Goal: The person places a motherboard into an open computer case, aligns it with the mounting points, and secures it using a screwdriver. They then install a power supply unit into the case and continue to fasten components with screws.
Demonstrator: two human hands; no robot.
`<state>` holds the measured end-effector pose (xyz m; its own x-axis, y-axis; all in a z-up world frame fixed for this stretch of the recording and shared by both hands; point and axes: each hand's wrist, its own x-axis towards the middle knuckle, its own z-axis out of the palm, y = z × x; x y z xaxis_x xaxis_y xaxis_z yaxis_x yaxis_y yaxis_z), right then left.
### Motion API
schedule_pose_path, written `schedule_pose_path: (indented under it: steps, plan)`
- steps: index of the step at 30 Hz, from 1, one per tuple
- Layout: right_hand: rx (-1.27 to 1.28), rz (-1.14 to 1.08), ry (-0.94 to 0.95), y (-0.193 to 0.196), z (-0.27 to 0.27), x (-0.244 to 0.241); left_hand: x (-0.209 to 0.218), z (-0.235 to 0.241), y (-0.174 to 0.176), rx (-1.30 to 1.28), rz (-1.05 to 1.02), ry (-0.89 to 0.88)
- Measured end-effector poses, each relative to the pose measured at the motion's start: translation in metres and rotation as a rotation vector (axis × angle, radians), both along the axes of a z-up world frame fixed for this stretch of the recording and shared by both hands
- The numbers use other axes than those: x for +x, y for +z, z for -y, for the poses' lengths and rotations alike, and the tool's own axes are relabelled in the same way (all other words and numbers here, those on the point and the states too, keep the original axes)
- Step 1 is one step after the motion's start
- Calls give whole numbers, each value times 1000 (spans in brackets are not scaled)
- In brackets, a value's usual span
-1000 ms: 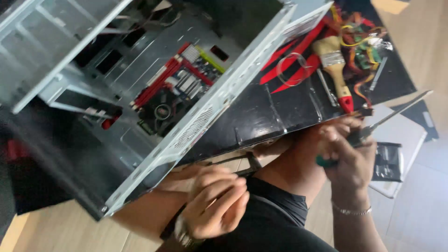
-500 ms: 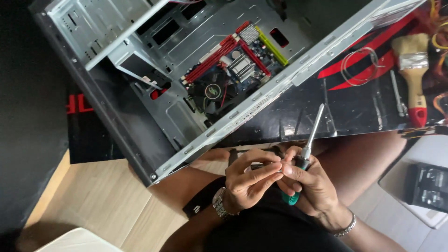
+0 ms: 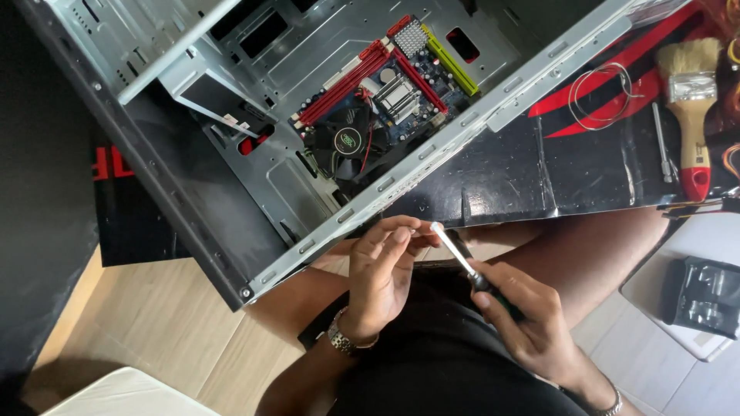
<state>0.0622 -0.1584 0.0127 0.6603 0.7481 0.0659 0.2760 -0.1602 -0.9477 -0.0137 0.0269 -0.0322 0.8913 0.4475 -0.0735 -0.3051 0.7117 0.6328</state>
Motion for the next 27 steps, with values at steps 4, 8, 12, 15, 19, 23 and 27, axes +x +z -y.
schedule_pose_path:
  steps: [4, 8, 12, 15, 19, 23, 27]
  plan:
    - [7, 83, 29, -11, 9, -3, 0, 1, 5, 46, -36, -71]
    - [-4, 95, 15, -12, 10, -4, 0, 0, 4, 70, -21, -87]
    - [-92, 27, 31, -9, 11, -4, -1, -13, 22, 511, -84, -99]
    - [-15, -272, 51, -5, 12, -2, -7, -22, 26, 481, -124, -190]
    - [109, -276, 103, -6, 13, -2, -17, -12, 39, 488, -49, -114]
    - [243, -469, 175, -6, 20, 3, -22, -24, 111, 1487, -93, 231]
    - [275, -408, 252, -9, 20, 6, -65, -67, 136, 1947, -144, 255]
